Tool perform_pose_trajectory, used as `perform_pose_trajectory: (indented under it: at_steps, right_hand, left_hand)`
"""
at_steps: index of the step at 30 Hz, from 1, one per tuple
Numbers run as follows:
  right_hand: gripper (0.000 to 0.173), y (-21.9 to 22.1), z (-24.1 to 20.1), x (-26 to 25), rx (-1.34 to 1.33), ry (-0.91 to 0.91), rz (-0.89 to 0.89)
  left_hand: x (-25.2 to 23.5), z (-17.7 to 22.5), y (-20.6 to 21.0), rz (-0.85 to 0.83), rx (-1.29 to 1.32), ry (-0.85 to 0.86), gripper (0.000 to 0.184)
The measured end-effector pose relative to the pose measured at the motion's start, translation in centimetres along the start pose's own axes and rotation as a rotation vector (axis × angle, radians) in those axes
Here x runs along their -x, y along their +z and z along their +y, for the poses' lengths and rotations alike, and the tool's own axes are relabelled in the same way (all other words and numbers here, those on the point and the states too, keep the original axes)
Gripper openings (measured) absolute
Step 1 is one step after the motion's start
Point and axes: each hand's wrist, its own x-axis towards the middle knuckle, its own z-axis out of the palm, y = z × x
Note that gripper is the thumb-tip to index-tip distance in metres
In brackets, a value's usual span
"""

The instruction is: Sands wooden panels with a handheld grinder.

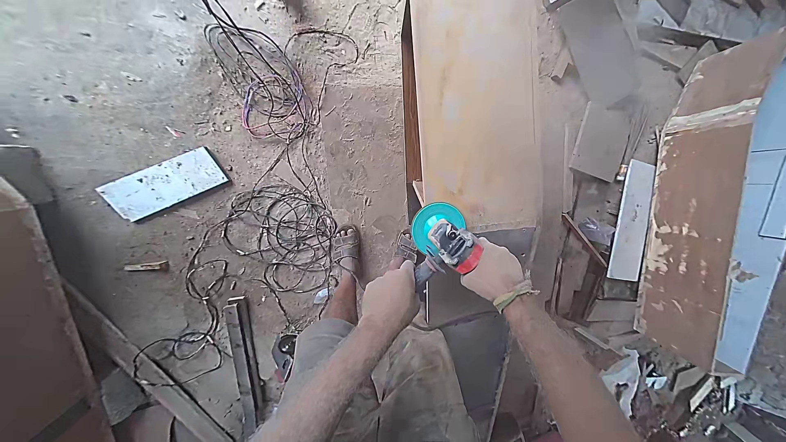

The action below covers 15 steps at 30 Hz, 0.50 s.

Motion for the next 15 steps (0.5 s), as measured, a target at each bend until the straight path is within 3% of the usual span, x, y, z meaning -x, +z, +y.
perform_pose_trajectory:
  at_steps: [5, 15]
  right_hand:
    - [0.066, -1.5, 2.0, 0.0, 0.006, 0.057, -0.027]
    - [0.069, -2.8, 7.7, -1.0, 0.013, 0.111, -0.027]
  left_hand:
    - [-0.2, 2.2, -1.3, -0.057, -0.034, 0.065, 0.038]
    - [-1.9, 8.0, 0.7, -0.112, 0.002, 0.127, 0.038]
